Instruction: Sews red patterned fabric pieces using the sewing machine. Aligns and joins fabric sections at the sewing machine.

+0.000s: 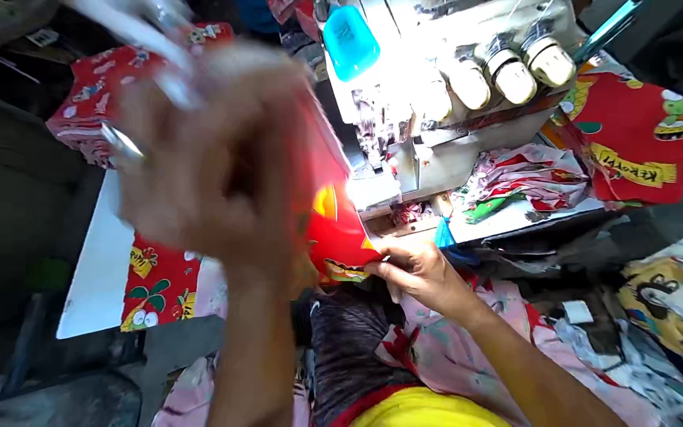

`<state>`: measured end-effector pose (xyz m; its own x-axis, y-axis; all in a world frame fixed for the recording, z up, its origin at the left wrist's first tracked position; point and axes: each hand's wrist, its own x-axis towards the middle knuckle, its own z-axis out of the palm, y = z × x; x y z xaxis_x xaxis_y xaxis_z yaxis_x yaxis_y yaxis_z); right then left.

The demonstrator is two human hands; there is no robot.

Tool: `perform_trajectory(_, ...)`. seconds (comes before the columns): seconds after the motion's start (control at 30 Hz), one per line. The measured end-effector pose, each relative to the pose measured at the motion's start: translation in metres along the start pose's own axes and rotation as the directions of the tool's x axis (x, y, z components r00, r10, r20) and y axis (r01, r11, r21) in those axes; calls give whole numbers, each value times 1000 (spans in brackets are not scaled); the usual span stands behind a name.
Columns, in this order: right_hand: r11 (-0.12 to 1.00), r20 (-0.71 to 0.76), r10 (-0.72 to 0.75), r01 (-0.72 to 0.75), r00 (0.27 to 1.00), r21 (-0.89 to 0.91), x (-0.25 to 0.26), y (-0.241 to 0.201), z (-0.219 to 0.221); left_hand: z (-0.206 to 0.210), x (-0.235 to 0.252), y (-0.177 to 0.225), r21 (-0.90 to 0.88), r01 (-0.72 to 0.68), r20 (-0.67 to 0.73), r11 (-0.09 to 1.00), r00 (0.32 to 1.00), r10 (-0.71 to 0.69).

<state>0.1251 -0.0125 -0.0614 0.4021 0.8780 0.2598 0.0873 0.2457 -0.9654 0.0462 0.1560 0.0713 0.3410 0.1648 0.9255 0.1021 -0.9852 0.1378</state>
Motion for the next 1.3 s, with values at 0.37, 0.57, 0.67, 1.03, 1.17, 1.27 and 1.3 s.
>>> perform_trajectory(0.37, 940, -335, 193, -75, 922, 334, 12, 4, -8, 22, -37, -19, 65, 142, 804, 988, 579, -136)
perform_trajectory(0.57, 966, -256, 198, -143, 946, 217, 8, -1, -4, 64, -32, -22, 219, 131, 814, 967, 522, -255)
perform_trajectory(0.67, 982, -339, 153, -105, 928, 154, 4, 0, -4, 76, -21, -22, 282, 133, 824, 950, 473, -311)
perform_trajectory(1.03, 977, -316, 159, -196, 935, -89, -48, 17, -27, -16, -31, -58, -186, 598, 466, 780, 752, -465)
perform_trajectory(1.17, 966, -256, 195, -231, 947, -116, -58, 18, -24, -52, -59, -68, -84, 587, 521, 806, 715, -466)
perform_trajectory(1.27, 972, -201, 194, -216, 960, -94, -52, 14, -13, -49, -72, -78, -37, 576, 603, 817, 664, -441)
perform_trajectory(1.3, 975, -182, 187, -206, 965, -89, -49, 13, -8, -45, -74, -83, -39, 596, 652, 802, 624, -432)
